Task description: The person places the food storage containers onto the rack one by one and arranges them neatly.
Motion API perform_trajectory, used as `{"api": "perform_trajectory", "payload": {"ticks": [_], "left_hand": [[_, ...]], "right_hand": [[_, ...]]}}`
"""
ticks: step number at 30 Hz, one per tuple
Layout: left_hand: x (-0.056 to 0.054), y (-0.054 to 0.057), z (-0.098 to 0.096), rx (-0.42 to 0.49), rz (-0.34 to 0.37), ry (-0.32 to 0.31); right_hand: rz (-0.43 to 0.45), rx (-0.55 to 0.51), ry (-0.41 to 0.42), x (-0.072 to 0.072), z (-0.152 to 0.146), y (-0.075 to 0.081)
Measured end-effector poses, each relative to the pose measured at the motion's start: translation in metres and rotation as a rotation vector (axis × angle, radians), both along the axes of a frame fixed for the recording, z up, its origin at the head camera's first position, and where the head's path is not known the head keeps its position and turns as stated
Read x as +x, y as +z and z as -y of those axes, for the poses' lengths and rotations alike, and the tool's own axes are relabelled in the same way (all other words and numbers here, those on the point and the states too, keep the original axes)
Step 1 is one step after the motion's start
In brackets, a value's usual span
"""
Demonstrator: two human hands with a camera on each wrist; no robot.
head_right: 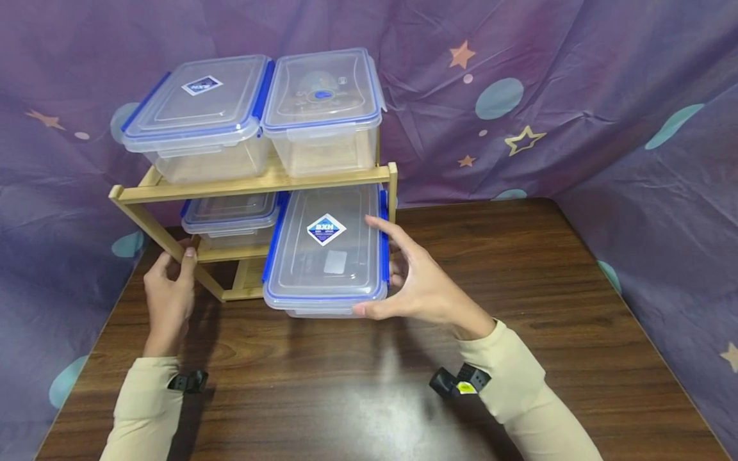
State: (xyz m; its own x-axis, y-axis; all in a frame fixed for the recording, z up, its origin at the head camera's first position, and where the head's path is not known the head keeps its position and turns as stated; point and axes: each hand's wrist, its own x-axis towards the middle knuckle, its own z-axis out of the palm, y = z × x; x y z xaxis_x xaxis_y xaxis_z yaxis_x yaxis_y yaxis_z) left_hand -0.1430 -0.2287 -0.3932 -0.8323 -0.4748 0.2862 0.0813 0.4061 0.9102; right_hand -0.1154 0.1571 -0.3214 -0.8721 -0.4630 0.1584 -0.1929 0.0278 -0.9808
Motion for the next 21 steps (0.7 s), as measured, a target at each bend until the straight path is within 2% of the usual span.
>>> {"api": "perform_trajectory", "payload": {"ticks": [6,13,21], "left_hand": [[-0.001,0.001,0.0,0.014,-0.021,-0.008],[0.001,0.002,-0.001,0.026,0.007,-0.014],[0.002,0.002,-0.002,0.027,0.006,-0.013]], "right_hand": [[0.001,-0.046,-0.026,-0.001,0.001,-0.003],[0.02,-0.128,-0.065,-0.002,0.001,-0.008],[-0.089,-0.067,-0.196,0.0,0.001,-0.013]]}}
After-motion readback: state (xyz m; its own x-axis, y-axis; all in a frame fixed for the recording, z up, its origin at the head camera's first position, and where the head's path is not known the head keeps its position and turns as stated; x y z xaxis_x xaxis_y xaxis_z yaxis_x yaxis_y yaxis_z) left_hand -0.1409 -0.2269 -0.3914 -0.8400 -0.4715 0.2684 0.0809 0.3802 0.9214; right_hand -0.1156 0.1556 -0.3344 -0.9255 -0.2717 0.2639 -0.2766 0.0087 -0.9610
